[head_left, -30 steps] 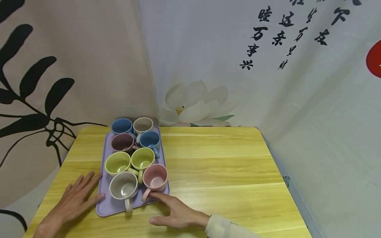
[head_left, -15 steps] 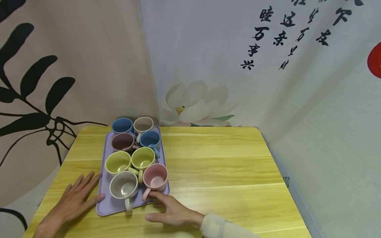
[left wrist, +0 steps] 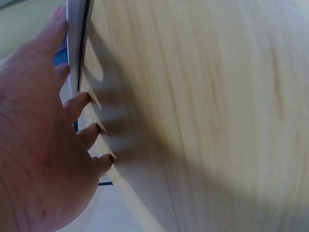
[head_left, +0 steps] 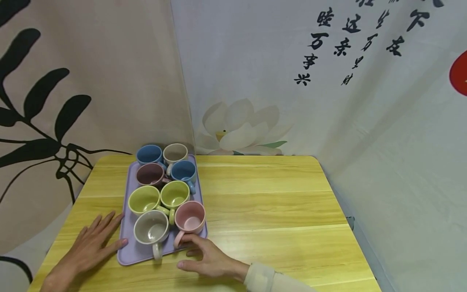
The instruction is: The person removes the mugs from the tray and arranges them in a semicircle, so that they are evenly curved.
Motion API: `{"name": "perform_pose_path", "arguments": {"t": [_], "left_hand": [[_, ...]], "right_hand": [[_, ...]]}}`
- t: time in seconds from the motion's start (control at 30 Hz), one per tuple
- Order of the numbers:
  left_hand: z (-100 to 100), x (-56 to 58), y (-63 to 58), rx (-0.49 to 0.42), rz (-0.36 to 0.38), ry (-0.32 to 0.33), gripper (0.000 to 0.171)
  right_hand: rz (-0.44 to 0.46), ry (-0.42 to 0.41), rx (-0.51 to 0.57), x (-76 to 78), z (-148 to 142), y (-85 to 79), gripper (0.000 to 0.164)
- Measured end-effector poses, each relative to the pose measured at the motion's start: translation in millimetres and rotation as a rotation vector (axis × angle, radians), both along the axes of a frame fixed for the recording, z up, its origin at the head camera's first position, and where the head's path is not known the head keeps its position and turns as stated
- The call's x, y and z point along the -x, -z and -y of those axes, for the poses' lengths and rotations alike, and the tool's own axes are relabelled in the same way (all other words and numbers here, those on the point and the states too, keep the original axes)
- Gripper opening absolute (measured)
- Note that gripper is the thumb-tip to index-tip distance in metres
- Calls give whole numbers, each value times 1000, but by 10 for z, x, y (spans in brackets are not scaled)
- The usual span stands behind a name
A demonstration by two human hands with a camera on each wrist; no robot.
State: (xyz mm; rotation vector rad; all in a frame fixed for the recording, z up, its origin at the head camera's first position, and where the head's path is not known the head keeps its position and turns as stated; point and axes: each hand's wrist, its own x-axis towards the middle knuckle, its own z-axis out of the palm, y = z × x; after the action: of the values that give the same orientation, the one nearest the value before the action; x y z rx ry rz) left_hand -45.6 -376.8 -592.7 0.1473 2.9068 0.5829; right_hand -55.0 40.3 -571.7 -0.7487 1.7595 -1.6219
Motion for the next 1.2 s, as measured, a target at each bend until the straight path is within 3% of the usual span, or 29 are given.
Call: {"name": "perform_pose_path", "arguments": {"t": [0.23, 0.6, 0.9, 1.2], "left_hand": [[22, 0, 14, -15, -12, 7, 93], [17, 3, 19, -30, -1, -1, 93], [-2, 19, -10, -12, 18, -10, 94], [-9, 12, -18, -21, 14, -8, 94]], "right_hand": [[73, 13, 27, -19, 23, 16, 57], [-3, 115, -5, -42, -70, 14, 41], [-57, 225, -39, -42, -184, -2, 17], [-46, 287, -51, -26, -273, 11, 22]]}}
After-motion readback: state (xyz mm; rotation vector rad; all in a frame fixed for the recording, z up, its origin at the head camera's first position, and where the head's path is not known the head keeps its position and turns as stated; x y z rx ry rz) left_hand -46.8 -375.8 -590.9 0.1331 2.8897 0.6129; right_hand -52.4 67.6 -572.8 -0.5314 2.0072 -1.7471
